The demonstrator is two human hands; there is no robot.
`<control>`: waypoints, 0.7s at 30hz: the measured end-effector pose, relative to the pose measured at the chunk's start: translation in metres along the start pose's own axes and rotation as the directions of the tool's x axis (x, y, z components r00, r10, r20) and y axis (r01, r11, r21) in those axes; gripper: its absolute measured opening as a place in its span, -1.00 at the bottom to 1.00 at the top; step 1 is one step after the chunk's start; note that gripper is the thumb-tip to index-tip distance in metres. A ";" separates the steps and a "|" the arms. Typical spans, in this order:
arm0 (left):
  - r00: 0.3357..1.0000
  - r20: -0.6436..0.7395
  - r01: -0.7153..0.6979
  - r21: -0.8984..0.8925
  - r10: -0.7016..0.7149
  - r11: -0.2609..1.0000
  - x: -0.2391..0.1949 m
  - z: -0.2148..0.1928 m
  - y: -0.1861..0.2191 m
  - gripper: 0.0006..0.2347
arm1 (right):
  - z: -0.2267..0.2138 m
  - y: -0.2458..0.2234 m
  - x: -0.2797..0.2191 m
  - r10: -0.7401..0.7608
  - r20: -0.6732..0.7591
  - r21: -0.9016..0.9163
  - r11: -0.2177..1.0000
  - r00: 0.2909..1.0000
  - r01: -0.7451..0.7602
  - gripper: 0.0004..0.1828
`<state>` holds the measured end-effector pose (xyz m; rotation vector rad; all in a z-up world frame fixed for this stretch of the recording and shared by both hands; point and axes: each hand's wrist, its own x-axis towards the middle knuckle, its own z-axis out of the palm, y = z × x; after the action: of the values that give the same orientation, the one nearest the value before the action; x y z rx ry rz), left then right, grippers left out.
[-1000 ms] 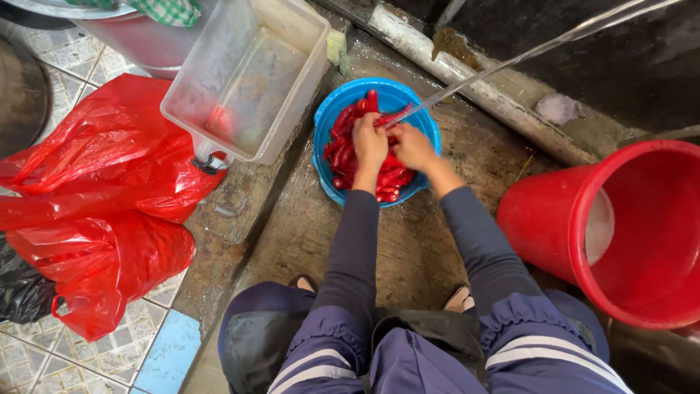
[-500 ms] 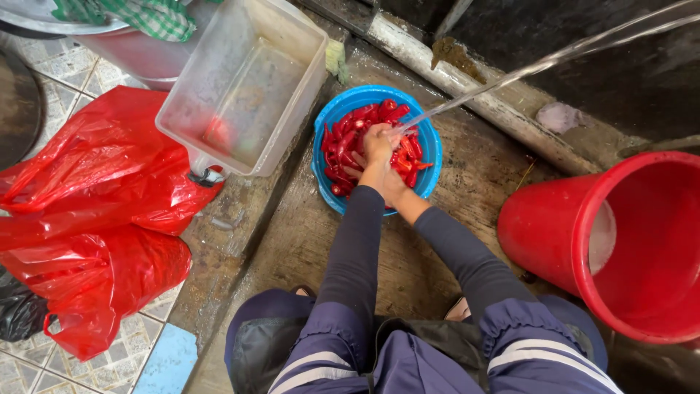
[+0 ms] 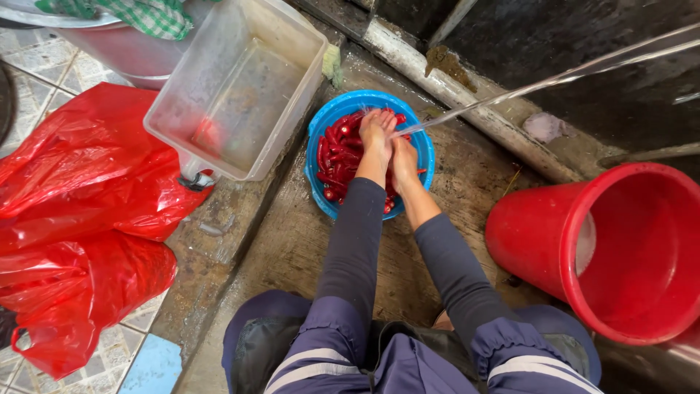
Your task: Washing red chilies in a plastic basin and scrubbing a large metal pot with soap and a scouring pad.
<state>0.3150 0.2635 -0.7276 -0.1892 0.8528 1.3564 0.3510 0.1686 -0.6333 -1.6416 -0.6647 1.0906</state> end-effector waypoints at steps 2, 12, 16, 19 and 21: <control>0.990 -0.079 -0.109 0.078 0.115 0.991 0.004 0.007 -0.004 -0.71 | 0.010 -0.018 -0.013 0.231 0.185 0.287 0.917 0.955 -0.277 -0.39; 0.583 0.135 -0.529 0.811 0.801 0.248 -0.107 -0.022 0.069 -0.66 | 0.049 -0.061 -0.043 0.093 0.404 -0.130 0.991 0.910 -0.043 -0.40; 0.243 0.499 -0.363 0.842 0.832 -0.399 -0.170 -0.040 0.105 -0.62 | 0.072 0.007 0.035 -0.300 0.305 -0.692 0.583 0.904 0.427 -0.60; 0.402 0.361 -0.070 0.928 0.841 -0.365 -0.178 -0.093 0.097 -0.55 | 0.075 0.014 0.020 -0.229 0.589 -0.738 0.238 0.775 0.631 -0.56; 0.558 0.033 0.154 0.978 0.829 -0.142 -0.169 -0.120 0.098 -0.35 | 0.072 -0.009 -0.001 0.064 0.716 -0.699 0.055 0.696 0.713 -0.36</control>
<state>0.1800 0.0874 -0.6700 0.9729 2.6392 0.7389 0.2864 0.2024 -0.6304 -1.8803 -2.6174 0.6704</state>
